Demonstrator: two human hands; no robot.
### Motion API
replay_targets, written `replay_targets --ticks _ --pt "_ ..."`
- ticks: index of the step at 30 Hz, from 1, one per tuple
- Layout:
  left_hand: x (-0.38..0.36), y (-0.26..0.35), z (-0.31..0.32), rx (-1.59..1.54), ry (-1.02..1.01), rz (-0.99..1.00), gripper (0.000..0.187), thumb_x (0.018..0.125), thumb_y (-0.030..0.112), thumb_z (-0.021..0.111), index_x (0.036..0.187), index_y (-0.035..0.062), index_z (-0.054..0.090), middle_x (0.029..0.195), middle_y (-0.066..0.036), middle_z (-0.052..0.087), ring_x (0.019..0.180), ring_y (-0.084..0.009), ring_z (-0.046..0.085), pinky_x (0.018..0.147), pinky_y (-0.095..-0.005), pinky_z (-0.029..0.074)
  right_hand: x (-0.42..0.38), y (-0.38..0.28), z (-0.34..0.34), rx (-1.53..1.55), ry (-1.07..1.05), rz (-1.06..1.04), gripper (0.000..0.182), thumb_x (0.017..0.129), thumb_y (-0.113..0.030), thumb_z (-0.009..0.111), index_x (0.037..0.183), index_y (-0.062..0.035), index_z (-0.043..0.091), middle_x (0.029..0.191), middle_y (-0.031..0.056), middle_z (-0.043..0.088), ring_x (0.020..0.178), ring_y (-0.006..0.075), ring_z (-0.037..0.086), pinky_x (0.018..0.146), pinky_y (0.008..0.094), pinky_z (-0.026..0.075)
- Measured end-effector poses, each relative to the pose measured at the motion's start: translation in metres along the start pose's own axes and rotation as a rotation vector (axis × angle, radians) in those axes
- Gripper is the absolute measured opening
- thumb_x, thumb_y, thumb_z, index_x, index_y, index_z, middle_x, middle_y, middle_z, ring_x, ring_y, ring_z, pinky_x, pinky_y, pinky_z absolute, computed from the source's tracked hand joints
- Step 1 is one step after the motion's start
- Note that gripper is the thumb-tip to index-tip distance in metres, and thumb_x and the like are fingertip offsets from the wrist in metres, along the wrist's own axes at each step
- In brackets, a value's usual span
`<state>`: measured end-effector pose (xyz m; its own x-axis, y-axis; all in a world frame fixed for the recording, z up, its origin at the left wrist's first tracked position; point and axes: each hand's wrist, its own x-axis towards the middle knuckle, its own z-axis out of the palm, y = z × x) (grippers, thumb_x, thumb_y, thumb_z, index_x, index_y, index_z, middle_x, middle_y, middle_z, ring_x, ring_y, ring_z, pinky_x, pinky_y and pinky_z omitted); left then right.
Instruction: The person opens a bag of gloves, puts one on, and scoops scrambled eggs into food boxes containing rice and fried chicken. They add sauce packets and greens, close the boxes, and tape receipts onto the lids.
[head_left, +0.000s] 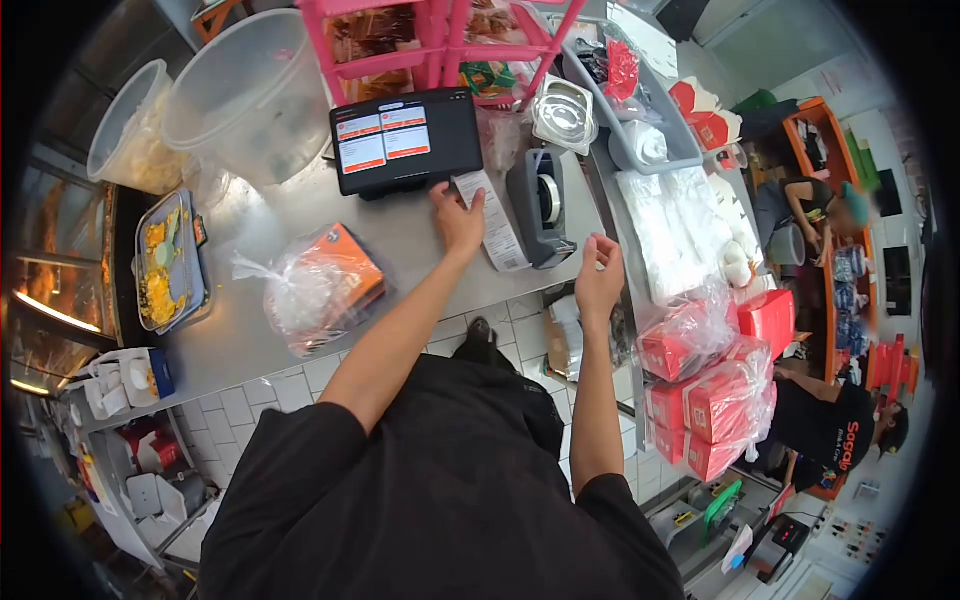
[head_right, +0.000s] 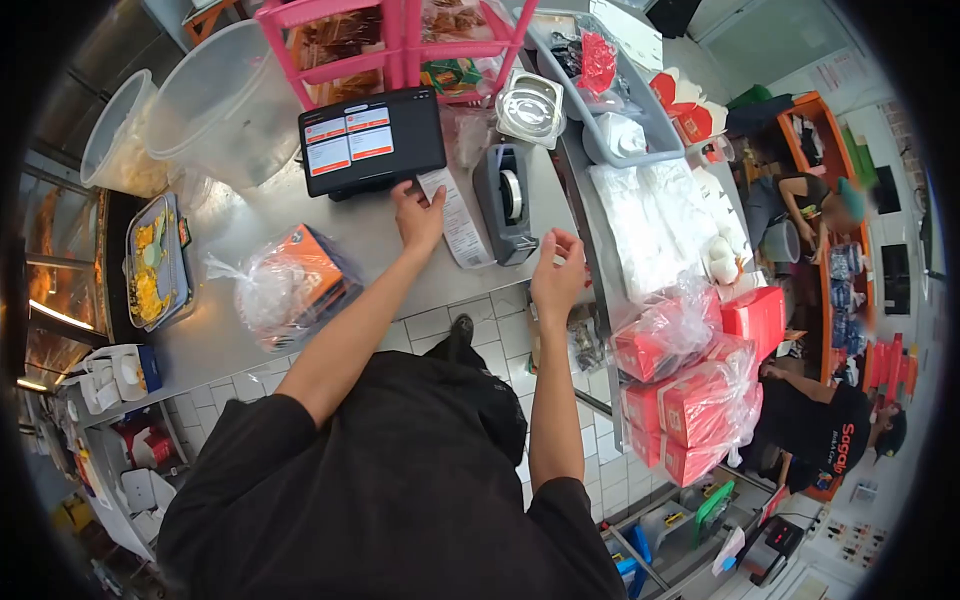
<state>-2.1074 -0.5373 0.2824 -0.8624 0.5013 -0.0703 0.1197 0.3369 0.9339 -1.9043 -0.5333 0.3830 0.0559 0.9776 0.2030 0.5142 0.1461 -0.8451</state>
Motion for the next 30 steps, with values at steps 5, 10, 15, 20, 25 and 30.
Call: replay_targets --ticks 5,10,15,20,25,30 --pt "-0.013 -0.016 -0.03 0.103 -0.291 0.453 0.062 0.072 -0.01 0.067 0.127 0.0142 0.054 0.117 -0.019 0.063 0.114 -0.0363 0.06 0.095 -0.0407 0.048 0.017 0.028 0.002 0.091 -0.222 0.072 0.033 0.097 -0.031 0.062 0.108 0.0 0.063 0.097 0.0112 0.068 0.085 0.0192 0.066 0.074 0.031 0.051" --pt "-0.049 0.006 -0.098 0.433 -0.446 0.349 0.055 0.075 0.0 0.069 0.127 0.0163 0.063 0.126 -0.014 0.064 0.123 -0.0369 0.056 0.105 -0.0471 0.041 0.045 0.023 0.02 -0.051 -0.547 0.252 0.035 0.095 -0.035 0.064 0.094 -0.0008 0.071 0.093 0.0093 0.067 0.081 0.0168 0.064 0.072 0.0311 0.05" --pt "-0.067 0.047 -0.114 0.44 -0.391 0.422 0.021 0.086 0.015 0.071 0.107 0.0167 0.075 0.112 -0.007 0.072 0.123 -0.0335 0.058 0.109 -0.0642 0.025 0.032 0.031 0.003 0.556 -0.636 0.658 0.033 0.095 -0.033 0.066 0.087 -0.0023 0.074 0.086 0.0028 0.064 0.082 0.0123 0.057 0.07 0.0261 0.043" --pt "-0.082 0.099 -0.133 0.315 -0.33 0.406 0.016 0.093 0.016 0.067 0.105 0.0117 0.076 0.106 -0.004 0.074 0.112 -0.0257 0.065 0.106 -0.0543 0.036 -0.01 0.081 0.004 0.111 -0.447 -0.021 0.02 0.088 -0.026 0.073 0.086 -0.0065 0.078 0.079 0.0098 0.06 0.072 0.0184 0.06 0.069 0.0325 0.048" --pt "-0.089 0.123 -0.143 -0.281 -0.418 0.378 0.021 0.092 0.001 0.063 0.11 0.0059 0.073 0.102 -0.005 0.069 0.094 -0.0096 0.062 0.071 -0.0178 0.046 -0.024 0.11 -0.01 -0.066 -0.709 0.366 0.031 0.092 -0.035 0.068 0.094 -0.0047 0.076 0.088 0.0039 0.067 0.082 0.0086 0.058 0.074 0.029 0.047" --pt "-0.106 0.117 -0.151 -0.276 -0.453 0.344 0.022 0.092 -0.002 0.063 0.111 0.0051 0.072 0.11 -0.006 0.069 0.092 -0.0092 0.063 0.071 -0.0189 0.047 -0.021 -0.003 -0.028 0.925 -0.75 0.657 0.032 0.099 -0.027 0.06 0.124 -0.008 0.065 0.131 0.0052 0.061 0.113 0.0147 0.058 0.093 0.0386 0.047"
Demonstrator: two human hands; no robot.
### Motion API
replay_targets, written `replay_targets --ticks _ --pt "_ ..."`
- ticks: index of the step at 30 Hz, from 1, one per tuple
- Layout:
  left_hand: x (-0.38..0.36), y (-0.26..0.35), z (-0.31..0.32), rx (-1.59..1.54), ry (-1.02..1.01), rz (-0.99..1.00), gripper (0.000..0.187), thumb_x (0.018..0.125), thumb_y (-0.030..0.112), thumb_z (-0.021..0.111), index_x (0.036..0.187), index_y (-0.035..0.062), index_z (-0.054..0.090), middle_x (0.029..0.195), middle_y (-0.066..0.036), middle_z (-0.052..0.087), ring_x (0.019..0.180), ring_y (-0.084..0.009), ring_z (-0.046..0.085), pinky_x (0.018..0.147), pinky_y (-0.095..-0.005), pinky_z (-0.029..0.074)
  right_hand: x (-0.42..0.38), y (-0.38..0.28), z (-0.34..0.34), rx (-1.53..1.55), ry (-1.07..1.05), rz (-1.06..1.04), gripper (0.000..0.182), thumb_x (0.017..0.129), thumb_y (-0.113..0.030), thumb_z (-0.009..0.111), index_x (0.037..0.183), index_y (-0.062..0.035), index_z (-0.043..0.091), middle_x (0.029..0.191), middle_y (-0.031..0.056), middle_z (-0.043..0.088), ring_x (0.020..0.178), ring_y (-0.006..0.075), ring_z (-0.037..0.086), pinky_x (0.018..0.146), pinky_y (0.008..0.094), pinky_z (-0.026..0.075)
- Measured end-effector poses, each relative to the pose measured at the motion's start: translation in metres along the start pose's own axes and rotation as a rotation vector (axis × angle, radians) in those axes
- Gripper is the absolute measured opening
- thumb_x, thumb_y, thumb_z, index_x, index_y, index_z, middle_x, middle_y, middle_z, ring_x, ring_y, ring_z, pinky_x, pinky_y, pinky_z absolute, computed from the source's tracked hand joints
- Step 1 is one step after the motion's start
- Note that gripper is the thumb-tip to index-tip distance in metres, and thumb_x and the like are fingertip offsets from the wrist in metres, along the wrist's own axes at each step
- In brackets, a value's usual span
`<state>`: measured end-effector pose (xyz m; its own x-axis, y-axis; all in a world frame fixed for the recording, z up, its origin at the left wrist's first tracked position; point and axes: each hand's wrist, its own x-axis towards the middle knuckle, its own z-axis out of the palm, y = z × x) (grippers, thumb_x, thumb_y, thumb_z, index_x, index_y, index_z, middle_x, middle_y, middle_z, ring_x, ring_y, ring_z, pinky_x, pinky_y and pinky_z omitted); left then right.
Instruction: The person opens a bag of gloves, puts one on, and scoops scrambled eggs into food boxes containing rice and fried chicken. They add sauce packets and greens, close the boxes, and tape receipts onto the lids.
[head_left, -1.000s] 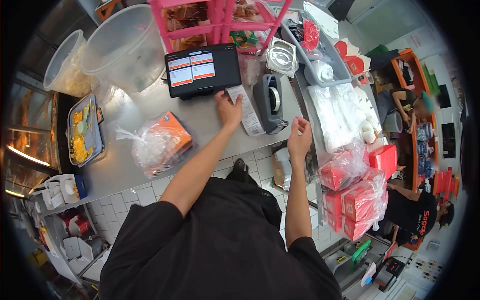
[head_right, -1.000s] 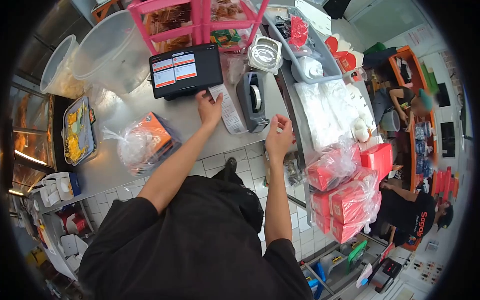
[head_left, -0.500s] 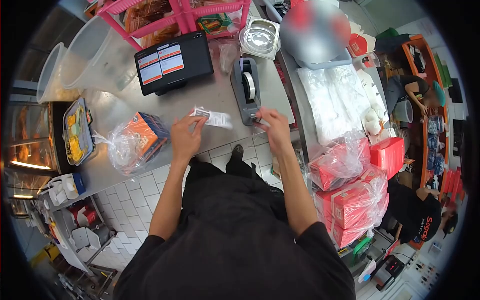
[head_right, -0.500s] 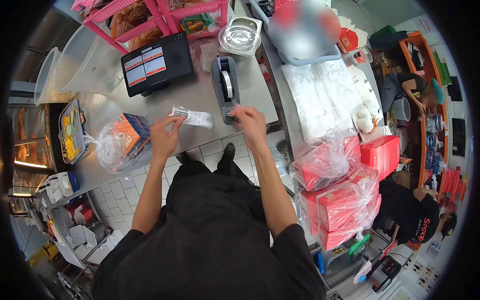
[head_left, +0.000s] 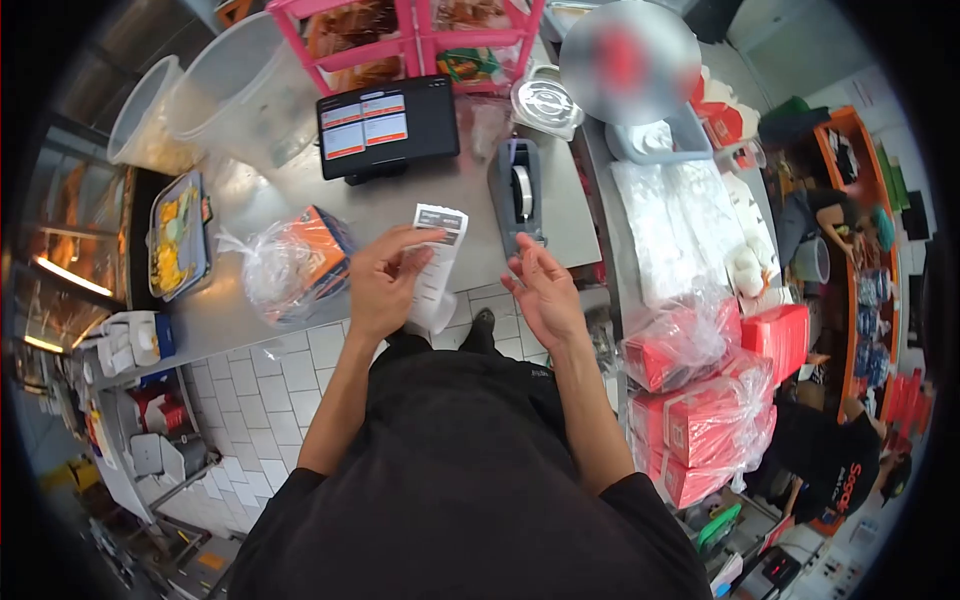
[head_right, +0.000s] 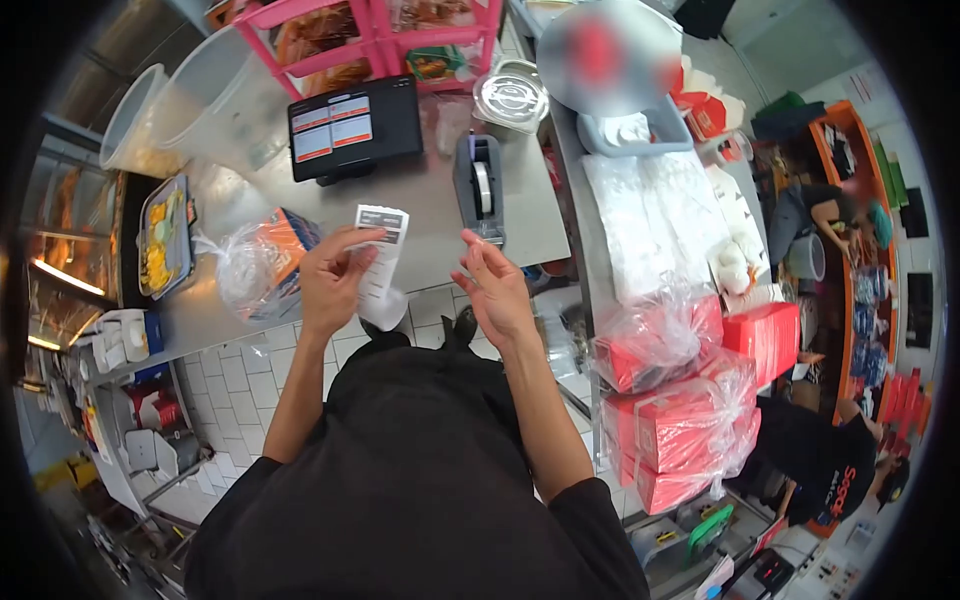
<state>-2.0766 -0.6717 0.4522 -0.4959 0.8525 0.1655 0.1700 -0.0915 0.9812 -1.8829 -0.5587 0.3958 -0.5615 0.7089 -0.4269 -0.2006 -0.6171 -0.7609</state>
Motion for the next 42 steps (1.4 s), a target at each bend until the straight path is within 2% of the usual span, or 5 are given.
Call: replay_targets --ticks 6,15,35,37,42 --pt "-0.015 -0.003 -0.009 -0.02 -0.01 0.003 0.021 0.09 -0.002 0.064 0.109 0.0047 0.072 0.103 -0.007 0.07 0.083 -0.0103 0.063 0.067 -0.0229 0.047 0.008 -0.022 0.086 0.261 -0.343 0.116 0.04 0.097 -0.019 0.064 0.131 0.0023 0.058 0.131 0.0076 0.06 0.115 0.0156 0.056 0.1 0.0358 0.044" --pt "-0.041 0.015 -0.134 0.347 0.034 -0.267 0.036 0.085 0.007 0.071 0.12 0.0069 0.067 0.094 -0.013 0.075 0.07 -0.01 0.066 0.066 -0.0267 0.051 0.039 0.063 0.174 0.058 0.046 0.022 0.032 0.097 -0.021 0.065 0.121 0.0005 0.067 0.109 0.0033 0.07 0.093 0.0069 0.06 0.081 0.0221 0.048" --pt "0.001 -0.047 -0.268 1.051 -0.02 0.659 0.044 0.075 0.033 0.081 0.117 0.0219 0.072 0.143 -0.01 0.054 0.098 -0.025 0.067 0.079 -0.0304 0.053 0.067 0.142 0.248 -0.004 0.518 0.007 0.048 0.086 -0.016 0.076 0.128 0.0023 0.062 0.113 0.0123 0.068 0.098 0.0155 0.064 0.087 0.0274 0.048" --pt "-0.002 -0.084 -0.266 0.165 -0.255 0.064 0.045 0.081 0.03 0.078 0.123 0.0196 0.068 0.153 -0.012 0.043 0.111 -0.0265 0.06 0.089 -0.0335 0.049 0.068 0.148 0.248 0.108 0.482 0.007 0.061 0.087 -0.011 0.073 0.142 -0.0015 0.049 0.124 0.0125 0.064 0.104 0.016 0.063 0.089 0.0283 0.049" --pt "-0.014 -0.085 -0.265 0.031 -0.278 -0.037 0.042 0.09 0.023 0.071 0.129 0.0126 0.063 0.152 -0.016 0.043 0.133 -0.0295 0.047 0.105 -0.0373 0.04 0.077 0.147 0.242 0.178 0.456 0.061 0.058 0.088 -0.009 0.069 0.142 -0.0033 0.049 0.121 0.0131 0.064 0.104 0.018 0.063 0.09 0.0319 0.051"
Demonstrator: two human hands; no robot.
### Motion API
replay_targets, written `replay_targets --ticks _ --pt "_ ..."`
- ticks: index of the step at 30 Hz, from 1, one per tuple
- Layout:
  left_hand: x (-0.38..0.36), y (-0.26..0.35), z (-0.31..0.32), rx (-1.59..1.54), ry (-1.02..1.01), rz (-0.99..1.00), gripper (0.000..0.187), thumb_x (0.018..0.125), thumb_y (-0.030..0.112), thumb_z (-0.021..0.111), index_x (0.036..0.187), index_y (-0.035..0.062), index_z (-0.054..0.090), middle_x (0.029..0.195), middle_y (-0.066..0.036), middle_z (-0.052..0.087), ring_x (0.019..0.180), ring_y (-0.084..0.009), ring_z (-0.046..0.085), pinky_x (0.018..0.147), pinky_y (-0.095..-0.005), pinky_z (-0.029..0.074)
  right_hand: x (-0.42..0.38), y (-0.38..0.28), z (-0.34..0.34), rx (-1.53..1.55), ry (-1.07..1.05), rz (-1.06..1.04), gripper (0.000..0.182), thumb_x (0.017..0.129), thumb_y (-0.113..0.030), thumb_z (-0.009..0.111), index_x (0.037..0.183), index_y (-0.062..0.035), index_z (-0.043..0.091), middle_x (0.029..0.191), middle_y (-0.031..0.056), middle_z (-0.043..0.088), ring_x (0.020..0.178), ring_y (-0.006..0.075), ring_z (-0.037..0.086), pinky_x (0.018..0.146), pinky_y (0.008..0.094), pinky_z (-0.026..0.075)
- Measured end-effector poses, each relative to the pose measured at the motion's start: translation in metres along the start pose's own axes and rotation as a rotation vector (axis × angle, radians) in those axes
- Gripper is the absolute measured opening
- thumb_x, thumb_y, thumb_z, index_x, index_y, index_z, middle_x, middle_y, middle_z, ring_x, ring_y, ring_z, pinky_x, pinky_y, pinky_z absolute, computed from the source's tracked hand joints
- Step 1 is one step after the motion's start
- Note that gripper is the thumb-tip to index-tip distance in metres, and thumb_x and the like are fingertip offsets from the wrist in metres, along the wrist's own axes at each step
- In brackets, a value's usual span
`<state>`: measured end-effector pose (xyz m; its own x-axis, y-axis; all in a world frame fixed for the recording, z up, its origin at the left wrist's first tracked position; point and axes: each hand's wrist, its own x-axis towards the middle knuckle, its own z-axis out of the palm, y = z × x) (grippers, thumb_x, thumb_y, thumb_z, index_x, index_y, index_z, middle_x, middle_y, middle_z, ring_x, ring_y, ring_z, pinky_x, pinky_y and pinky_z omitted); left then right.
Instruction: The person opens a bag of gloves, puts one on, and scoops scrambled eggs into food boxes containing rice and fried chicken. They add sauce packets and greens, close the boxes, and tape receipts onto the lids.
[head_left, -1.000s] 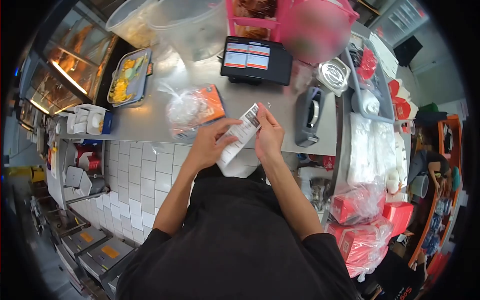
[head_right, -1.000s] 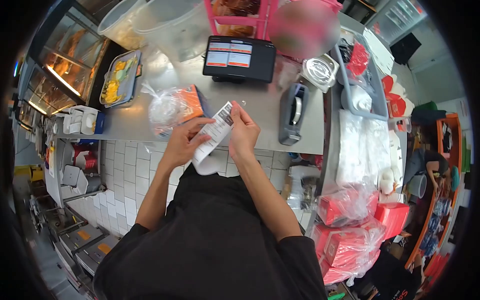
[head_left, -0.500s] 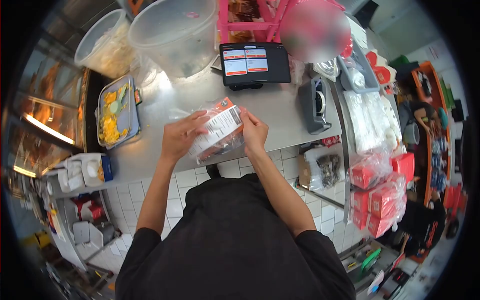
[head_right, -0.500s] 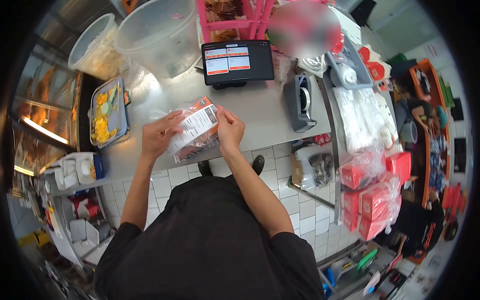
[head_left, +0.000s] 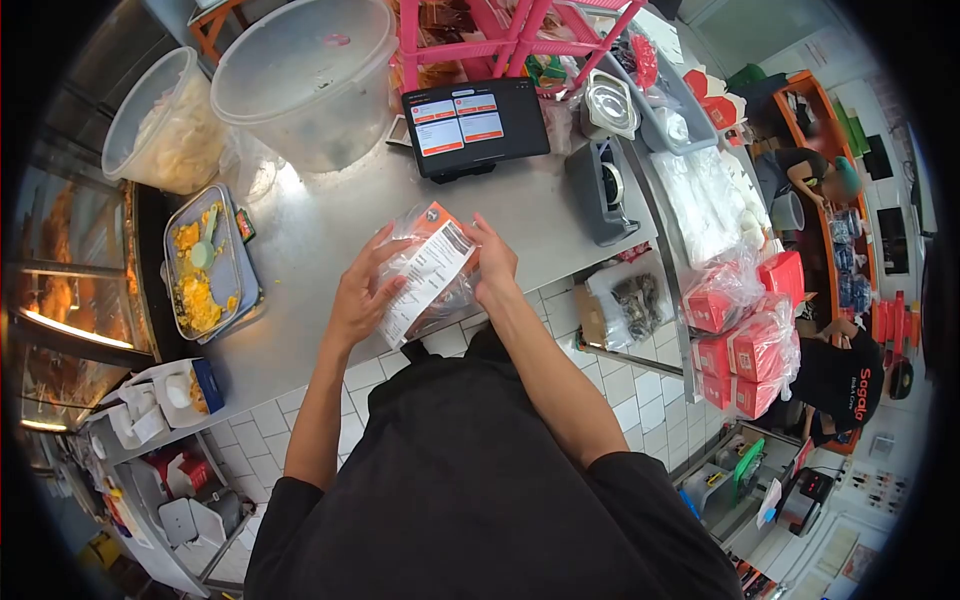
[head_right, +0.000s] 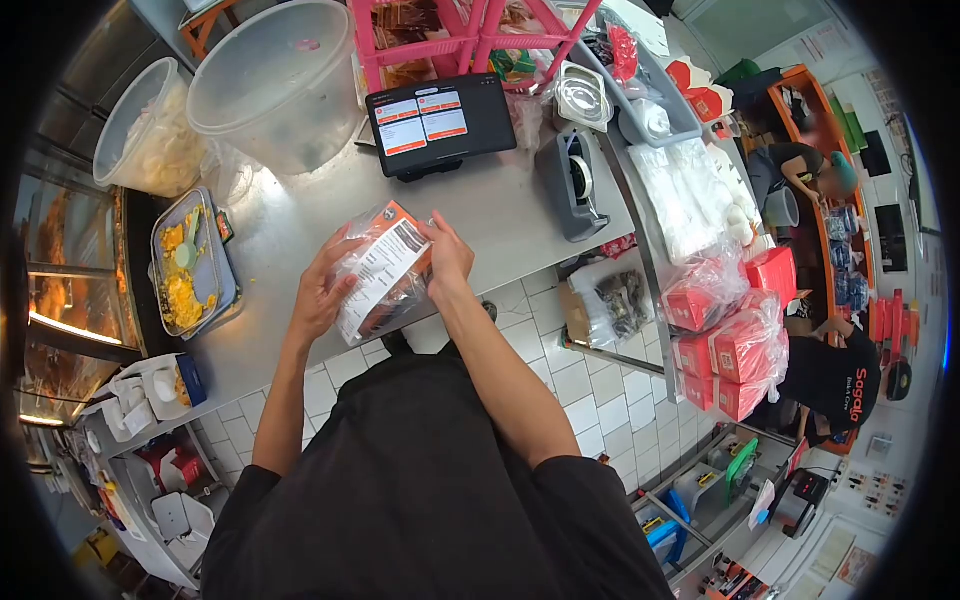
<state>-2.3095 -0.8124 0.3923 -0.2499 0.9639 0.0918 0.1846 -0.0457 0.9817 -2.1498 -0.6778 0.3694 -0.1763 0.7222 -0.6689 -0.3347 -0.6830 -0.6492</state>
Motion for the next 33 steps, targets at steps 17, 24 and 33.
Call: replay_targets --ticks 17,24,33 --pt "0.003 0.045 0.127 0.745 0.418 0.15 0.041 0.096 0.03 0.06 0.135 0.0185 0.056 0.157 -0.026 0.017 0.145 -0.0494 0.015 0.115 -0.0563 0.023 0.074 -0.186 -0.193 -1.107 0.574 -0.818 0.026 0.094 -0.032 0.063 0.098 -0.0083 0.073 0.096 0.0114 0.071 0.085 0.0254 0.065 0.076 0.0379 0.051" --pt "0.013 0.038 0.109 0.484 0.111 0.136 0.042 0.088 0.027 0.067 0.13 0.0214 0.062 0.158 -0.021 0.019 0.144 -0.044 0.026 0.113 -0.0534 0.032 0.085 -0.19 -0.222 -0.361 -0.036 -0.276 0.027 0.091 -0.031 0.069 0.087 -0.0056 0.075 0.093 0.0083 0.068 0.083 0.0251 0.064 0.074 0.0394 0.051" --pt "0.012 0.043 0.111 0.403 0.112 0.09 0.065 0.075 0.037 0.077 0.134 0.0165 0.059 0.157 -0.019 0.023 0.142 -0.0397 0.031 0.111 -0.0517 0.035 0.092 -0.118 -0.294 -1.078 0.266 -0.804 0.028 0.091 -0.027 0.069 0.08 -0.0017 0.075 0.07 0.0057 0.065 0.062 0.0121 0.058 0.058 0.0283 0.044"
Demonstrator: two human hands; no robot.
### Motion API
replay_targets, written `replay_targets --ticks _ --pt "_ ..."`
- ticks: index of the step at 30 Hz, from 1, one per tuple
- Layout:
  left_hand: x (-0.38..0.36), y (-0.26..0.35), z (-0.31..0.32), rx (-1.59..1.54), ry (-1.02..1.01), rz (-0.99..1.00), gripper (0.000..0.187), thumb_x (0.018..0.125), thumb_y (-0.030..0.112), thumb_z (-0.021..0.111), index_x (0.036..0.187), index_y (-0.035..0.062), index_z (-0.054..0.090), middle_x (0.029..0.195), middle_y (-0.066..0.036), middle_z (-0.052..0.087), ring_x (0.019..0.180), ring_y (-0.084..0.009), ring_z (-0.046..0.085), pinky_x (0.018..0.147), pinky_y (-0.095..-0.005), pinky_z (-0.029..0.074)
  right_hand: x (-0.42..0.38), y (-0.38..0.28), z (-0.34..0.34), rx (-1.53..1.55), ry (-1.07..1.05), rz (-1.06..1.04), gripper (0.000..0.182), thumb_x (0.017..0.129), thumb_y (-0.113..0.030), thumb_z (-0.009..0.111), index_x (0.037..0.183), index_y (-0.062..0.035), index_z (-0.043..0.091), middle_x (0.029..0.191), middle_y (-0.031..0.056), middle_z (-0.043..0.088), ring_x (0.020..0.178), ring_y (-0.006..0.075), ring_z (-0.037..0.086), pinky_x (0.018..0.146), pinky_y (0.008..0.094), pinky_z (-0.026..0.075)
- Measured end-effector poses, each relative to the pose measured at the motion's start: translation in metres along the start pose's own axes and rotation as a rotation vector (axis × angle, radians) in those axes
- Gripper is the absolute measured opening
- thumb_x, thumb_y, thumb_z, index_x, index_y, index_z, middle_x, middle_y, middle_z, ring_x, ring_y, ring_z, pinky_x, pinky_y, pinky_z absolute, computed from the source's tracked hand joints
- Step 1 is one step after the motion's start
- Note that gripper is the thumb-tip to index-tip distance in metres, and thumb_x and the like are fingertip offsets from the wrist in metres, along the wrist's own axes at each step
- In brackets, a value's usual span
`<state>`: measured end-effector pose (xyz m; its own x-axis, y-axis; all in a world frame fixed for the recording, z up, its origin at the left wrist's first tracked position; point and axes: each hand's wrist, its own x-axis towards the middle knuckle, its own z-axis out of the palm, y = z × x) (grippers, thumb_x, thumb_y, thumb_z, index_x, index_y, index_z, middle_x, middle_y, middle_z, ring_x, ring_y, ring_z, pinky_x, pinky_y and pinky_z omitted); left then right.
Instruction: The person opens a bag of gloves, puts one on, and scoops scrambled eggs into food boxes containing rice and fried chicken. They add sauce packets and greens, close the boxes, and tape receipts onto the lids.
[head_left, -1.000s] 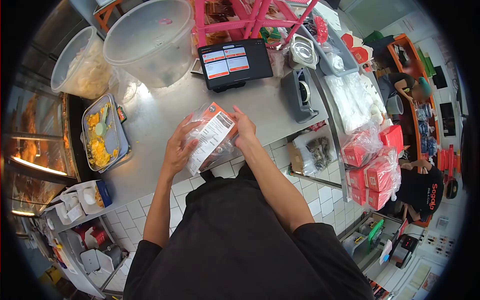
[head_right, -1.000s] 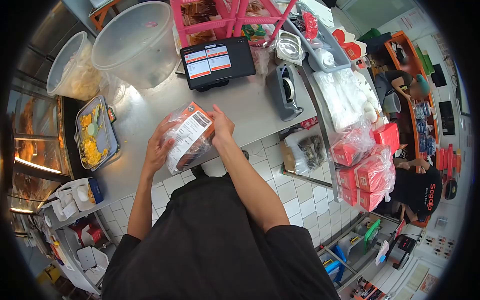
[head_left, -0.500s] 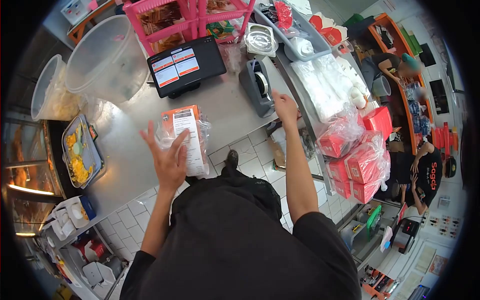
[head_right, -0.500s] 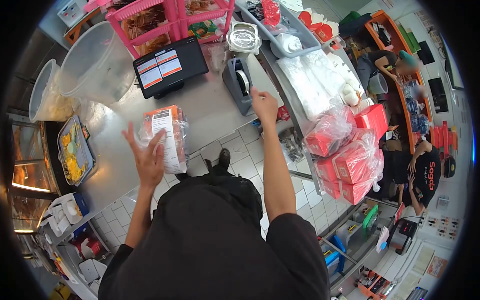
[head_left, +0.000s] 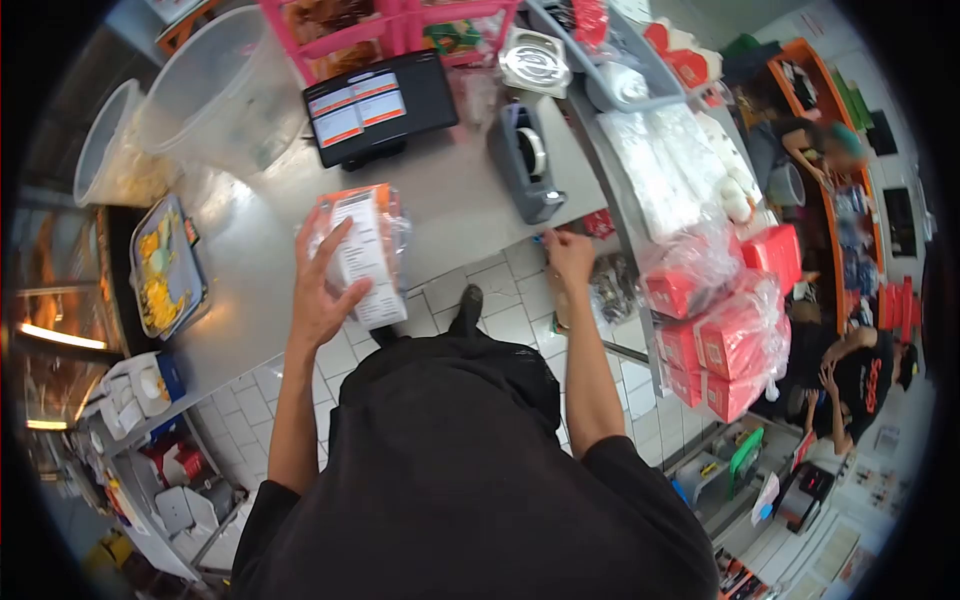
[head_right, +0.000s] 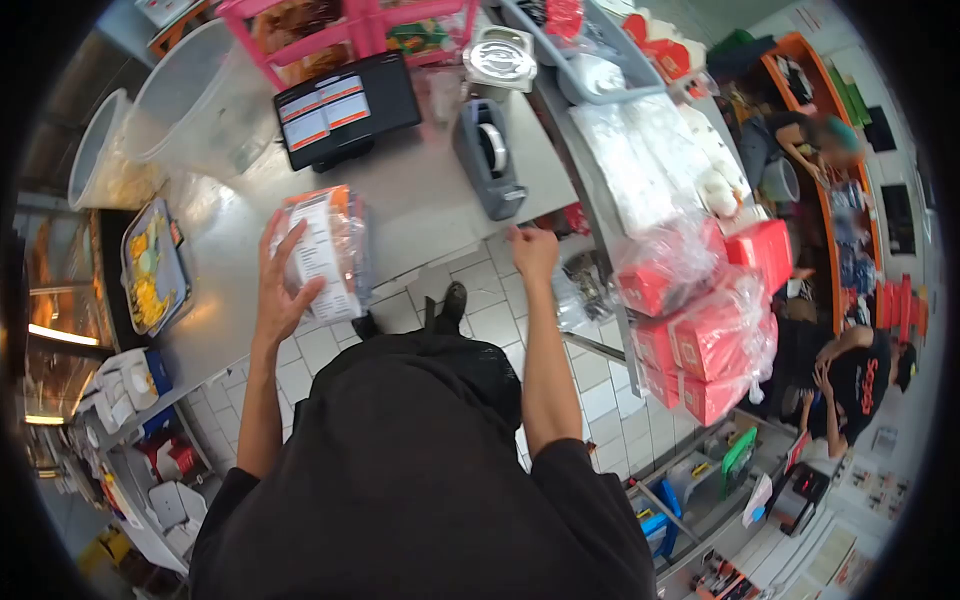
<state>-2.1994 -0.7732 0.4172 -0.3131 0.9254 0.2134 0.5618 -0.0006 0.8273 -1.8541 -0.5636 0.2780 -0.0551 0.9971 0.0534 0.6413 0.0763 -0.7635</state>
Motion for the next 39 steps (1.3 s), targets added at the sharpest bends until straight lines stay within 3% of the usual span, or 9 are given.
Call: replay_targets --ticks 8,15,20,23,25,28,30,33,39 --pt "0.001 0.002 -0.01 0.018 -0.044 -0.014 0.071 0.072 0.039 0.08 0.137 0.0244 0.056 0.155 -0.019 0.025 0.139 -0.0435 0.034 0.109 -0.051 0.038 -0.047 -0.228 0.019 0.272 -0.794 -0.257 0.044 0.09 -0.044 0.068 0.077 -0.0027 0.075 0.058 -0.0018 0.056 0.051 0.007 0.045 0.049 0.0278 0.04" --pt "-0.003 -0.003 -0.011 -0.046 -0.066 -0.069 0.072 0.073 0.04 0.079 0.139 0.0262 0.054 0.154 -0.019 0.026 0.139 -0.0432 0.036 0.108 -0.0515 0.04 -0.039 -0.248 0.043 -0.196 -1.011 -0.051 0.05 0.086 -0.048 0.07 0.069 -0.0012 0.071 0.058 0.0015 0.06 0.05 0.0102 0.048 0.053 0.0274 0.043" --pt "-0.01 -0.012 -0.01 -0.009 -0.055 -0.014 0.072 0.073 0.038 0.078 0.14 0.0252 0.053 0.154 -0.019 0.026 0.14 -0.0423 0.033 0.109 -0.0505 0.039 -0.07 -0.138 0.089 0.146 -0.771 -0.086 0.035 0.08 -0.037 0.079 0.088 -0.0042 0.071 0.071 0.0016 0.062 0.064 0.0115 0.056 0.06 0.0266 0.046" --pt "-0.003 -0.007 -0.009 -0.051 -0.068 -0.013 0.066 0.078 0.035 0.076 0.139 0.0227 0.055 0.155 -0.018 0.025 0.141 -0.0396 0.034 0.108 -0.0477 0.04 -0.047 -0.106 0.036 0.219 -0.111 -0.174 0.025 0.08 -0.012 0.075 0.101 -0.0072 0.063 0.077 0.0005 0.055 0.067 0.0108 0.052 0.064 0.0259 0.045" --pt "-0.005 -0.007 -0.003 -0.312 -0.016 -0.148 0.057 0.082 0.032 0.073 0.137 0.0216 0.058 0.156 -0.016 0.023 0.14 -0.0368 0.035 0.106 -0.0453 0.042 0.003 -0.087 0.003 0.025 0.296 -0.01 0.027 0.084 -0.029 0.074 0.102 -0.0098 0.065 0.085 0.0035 0.058 0.074 0.0153 0.053 0.068 0.0295 0.046" --pt "-0.003 -0.001 -0.002 -0.194 -0.01 -0.106 0.052 0.084 0.026 0.072 0.134 0.0196 0.06 0.157 -0.015 0.022 0.139 -0.0348 0.036 0.103 -0.0428 0.045 0.059 -0.102 -0.013 -0.214 0.31 0.01 0.037 0.088 -0.04 0.07 0.1 -0.0055 0.068 0.093 0.0075 0.062 0.082 0.0199 0.057 0.073 0.036 0.049" --pt "-0.002 -0.001 -0.001 -0.2 -0.012 -0.092 0.053 0.084 0.025 0.073 0.134 0.0188 0.06 0.156 -0.016 0.023 0.139 -0.035 0.036 0.103 -0.0426 0.045 0.078 -0.119 -0.017 0.157 -0.351 0.51 0.043 0.09 -0.044 0.068 0.095 -0.001 0.069 0.096 0.0108 0.064 0.091 0.0241 0.059 0.078 0.0431 0.051" --pt "-0.001 -0.003 -0.002 -0.184 -0.014 -0.071 0.053 0.083 0.023 0.074 0.134 0.0168 0.06 0.155 -0.016 0.024 0.139 -0.0349 0.036 0.102 -0.0426 0.045 0.077 -0.087 -0.022 0.56 -0.402 0.496 0.042 0.09 -0.041 0.069 0.088 0.0007 0.07 0.098 0.0112 0.064 0.096 0.0264 0.06 0.079 0.0493 0.052" --pt "-0.005 -0.004 0.003 -0.199 0.015 -0.097 0.057 0.08 0.024 0.076 0.134 0.0166 0.06 0.155 -0.018 0.025 0.14 -0.0358 0.035 0.107 -0.0454 0.041 0.019 0.007 0.015 0.817 -0.163 0.208 0.038 0.09 -0.036 0.072 0.088 0.0013 0.071 0.083 0.0057 0.065 0.075 0.014 0.06 0.069 0.0296 0.053"
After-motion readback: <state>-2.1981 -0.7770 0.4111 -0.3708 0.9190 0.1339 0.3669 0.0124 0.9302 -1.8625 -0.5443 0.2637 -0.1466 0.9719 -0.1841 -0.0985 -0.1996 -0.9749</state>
